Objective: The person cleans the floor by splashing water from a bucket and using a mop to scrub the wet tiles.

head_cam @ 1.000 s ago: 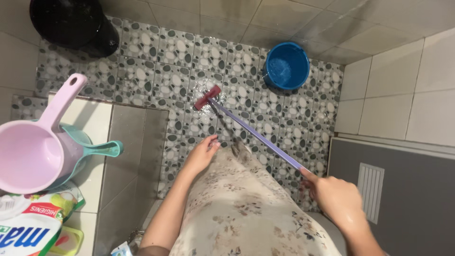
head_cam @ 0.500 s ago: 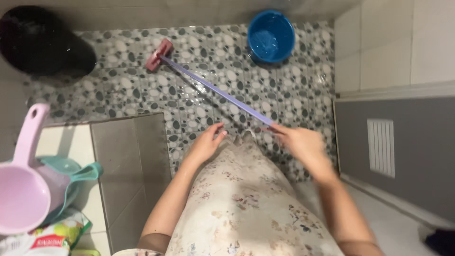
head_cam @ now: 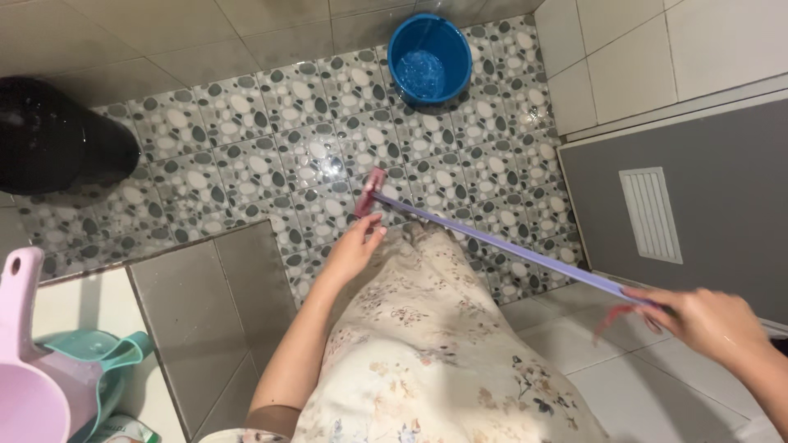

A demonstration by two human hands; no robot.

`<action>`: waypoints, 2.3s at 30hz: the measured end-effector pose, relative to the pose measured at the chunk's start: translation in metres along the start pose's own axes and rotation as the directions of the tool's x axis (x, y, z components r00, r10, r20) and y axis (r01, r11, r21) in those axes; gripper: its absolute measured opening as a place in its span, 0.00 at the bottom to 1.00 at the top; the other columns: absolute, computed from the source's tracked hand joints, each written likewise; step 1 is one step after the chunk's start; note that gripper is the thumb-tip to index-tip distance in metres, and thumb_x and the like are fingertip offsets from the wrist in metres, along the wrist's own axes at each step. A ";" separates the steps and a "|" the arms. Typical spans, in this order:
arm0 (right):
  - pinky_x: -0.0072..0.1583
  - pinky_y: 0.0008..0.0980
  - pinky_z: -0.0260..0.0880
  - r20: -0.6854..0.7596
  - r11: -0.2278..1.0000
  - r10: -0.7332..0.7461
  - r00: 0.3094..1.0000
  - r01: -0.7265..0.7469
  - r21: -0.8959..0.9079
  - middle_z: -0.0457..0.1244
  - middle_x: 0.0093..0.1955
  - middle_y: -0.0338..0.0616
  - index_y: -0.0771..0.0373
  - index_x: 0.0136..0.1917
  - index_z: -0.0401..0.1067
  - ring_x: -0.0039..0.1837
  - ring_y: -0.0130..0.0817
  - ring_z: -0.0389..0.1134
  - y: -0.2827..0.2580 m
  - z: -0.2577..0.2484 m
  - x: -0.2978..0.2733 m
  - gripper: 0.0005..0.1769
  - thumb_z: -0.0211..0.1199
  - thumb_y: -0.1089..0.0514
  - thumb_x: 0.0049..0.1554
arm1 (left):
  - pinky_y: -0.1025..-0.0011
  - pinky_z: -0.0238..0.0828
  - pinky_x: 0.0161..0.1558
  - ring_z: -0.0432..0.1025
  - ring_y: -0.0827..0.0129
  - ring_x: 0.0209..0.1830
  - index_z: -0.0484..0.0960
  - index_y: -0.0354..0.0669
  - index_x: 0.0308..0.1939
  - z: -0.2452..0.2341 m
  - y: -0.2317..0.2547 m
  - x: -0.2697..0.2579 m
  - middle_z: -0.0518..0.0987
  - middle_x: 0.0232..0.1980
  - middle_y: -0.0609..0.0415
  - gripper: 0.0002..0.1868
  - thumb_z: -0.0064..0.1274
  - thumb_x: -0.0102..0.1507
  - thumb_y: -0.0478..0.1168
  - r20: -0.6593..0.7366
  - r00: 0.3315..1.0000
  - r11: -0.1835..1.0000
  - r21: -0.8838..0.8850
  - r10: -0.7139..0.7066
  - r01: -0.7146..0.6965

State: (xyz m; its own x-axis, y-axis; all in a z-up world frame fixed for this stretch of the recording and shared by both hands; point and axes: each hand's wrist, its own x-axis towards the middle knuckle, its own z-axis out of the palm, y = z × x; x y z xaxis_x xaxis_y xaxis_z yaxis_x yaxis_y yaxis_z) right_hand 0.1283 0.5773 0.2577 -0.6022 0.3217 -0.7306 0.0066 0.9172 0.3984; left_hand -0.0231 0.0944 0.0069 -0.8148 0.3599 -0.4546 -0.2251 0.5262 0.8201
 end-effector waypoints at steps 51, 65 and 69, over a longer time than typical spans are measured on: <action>0.55 0.46 0.75 -0.174 0.490 -0.830 0.530 0.544 -0.681 0.73 0.50 0.44 0.21 0.71 0.66 0.53 0.46 0.75 -0.155 -0.323 0.238 0.25 0.53 0.40 0.61 | 0.68 0.71 0.60 0.77 0.63 0.61 0.72 0.38 0.67 0.310 0.082 -0.007 0.81 0.62 0.44 0.27 0.50 0.68 0.49 -0.671 0.077 0.649 -0.736 -0.738 -0.194; 0.58 0.54 0.71 -0.179 0.299 -0.954 0.240 0.713 -0.634 0.70 0.55 0.52 0.35 0.73 0.66 0.58 0.54 0.71 -0.324 -0.245 0.339 0.26 0.55 0.43 0.62 | 0.65 0.72 0.56 0.75 0.60 0.60 0.72 0.46 0.67 0.338 0.164 -0.045 0.79 0.64 0.50 0.27 0.48 0.68 0.54 -0.604 0.094 0.610 -0.791 -0.792 0.057; 0.53 0.55 0.73 -0.122 0.264 -0.959 0.256 0.650 -0.713 0.71 0.50 0.55 0.32 0.76 0.63 0.50 0.58 0.73 -0.169 -0.240 0.307 0.30 0.54 0.45 0.61 | 0.65 0.74 0.56 0.76 0.59 0.60 0.73 0.44 0.67 0.371 0.162 -0.051 0.79 0.64 0.48 0.27 0.49 0.68 0.54 -0.664 0.046 0.662 -0.748 -0.747 -0.043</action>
State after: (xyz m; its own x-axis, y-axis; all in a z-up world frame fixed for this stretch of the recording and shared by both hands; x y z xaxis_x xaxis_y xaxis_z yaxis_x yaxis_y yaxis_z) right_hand -0.2491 0.4643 0.0989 -0.2577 -0.8257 -0.5017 -0.9586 0.2838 0.0254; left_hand 0.1801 0.4474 0.0340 -0.2238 -0.8877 -0.4025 -0.5135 -0.2436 0.8228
